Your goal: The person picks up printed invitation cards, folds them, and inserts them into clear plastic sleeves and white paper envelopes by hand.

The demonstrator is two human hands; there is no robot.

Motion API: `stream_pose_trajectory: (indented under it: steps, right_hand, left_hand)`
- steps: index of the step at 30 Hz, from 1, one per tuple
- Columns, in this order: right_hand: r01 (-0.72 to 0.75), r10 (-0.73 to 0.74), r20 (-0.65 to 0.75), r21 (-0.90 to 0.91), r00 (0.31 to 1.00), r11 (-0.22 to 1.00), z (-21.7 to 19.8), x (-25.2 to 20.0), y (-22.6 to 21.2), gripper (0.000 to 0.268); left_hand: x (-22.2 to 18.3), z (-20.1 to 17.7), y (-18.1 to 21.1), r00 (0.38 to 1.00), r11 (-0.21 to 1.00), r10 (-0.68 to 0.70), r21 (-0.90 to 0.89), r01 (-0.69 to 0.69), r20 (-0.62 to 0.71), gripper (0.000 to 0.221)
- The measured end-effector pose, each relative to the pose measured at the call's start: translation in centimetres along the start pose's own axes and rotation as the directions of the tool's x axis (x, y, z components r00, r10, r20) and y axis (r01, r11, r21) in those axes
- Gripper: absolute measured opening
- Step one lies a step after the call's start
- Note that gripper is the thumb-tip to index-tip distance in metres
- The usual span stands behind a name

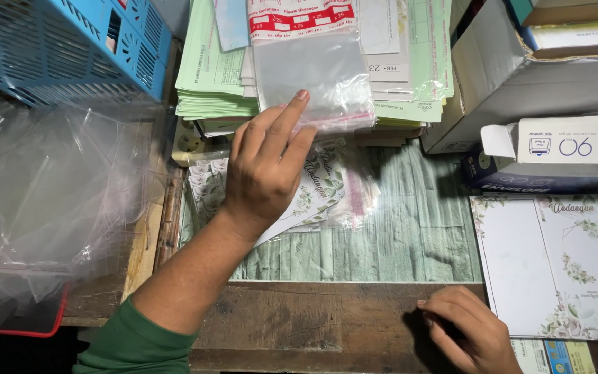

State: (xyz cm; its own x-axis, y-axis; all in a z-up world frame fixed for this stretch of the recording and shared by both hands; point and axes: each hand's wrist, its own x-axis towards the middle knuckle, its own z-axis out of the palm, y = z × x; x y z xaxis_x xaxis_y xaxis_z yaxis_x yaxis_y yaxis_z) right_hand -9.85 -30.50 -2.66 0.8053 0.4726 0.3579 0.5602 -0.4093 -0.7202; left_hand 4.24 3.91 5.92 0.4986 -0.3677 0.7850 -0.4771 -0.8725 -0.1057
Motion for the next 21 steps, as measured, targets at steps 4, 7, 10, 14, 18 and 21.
stream_pose_trajectory:
  steps: [4,7,10,14,18,21]
  right_hand:
    - [-0.024,0.024,0.003,-0.006,1.0,1.0,0.1,-0.12,0.18,0.02]
    - [-0.022,0.022,0.001,-0.012,1.0,1.0,0.18,0.05,0.17,0.019]
    - [-0.024,0.024,0.003,-0.012,1.0,1.0,0.22,0.14,0.13,0.019]
    - [-0.006,0.007,0.012,-0.02,1.0,1.0,0.22,-0.2,0.67,0.021]
    - [-0.028,0.028,0.003,-0.014,1.0,1.0,0.2,-0.06,0.54,0.02]
    - [-0.04,0.04,0.007,-0.002,0.999,0.999,0.11,0.34,0.28,0.019]
  left_hand:
    - [-0.53,0.34,0.0,0.998,0.994,-0.026,0.107,0.02,0.055,0.021]
    - [-0.39,0.5,-0.08,1.0,0.985,0.007,0.171,-0.01,0.022,0.008]
    - [-0.24,0.43,-0.06,0.998,0.981,0.041,0.189,-0.033,-0.04,0.012]
    - [-0.26,0.38,-0.08,0.992,0.982,0.089,0.175,-0.074,-0.084,0.012]
    - [-0.51,0.42,-0.27,0.989,0.983,0.109,0.156,-0.094,-0.095,0.009]
    - [-0.56,0.34,-0.19,0.987,0.992,0.109,0.081,-0.1,-0.12,0.015]
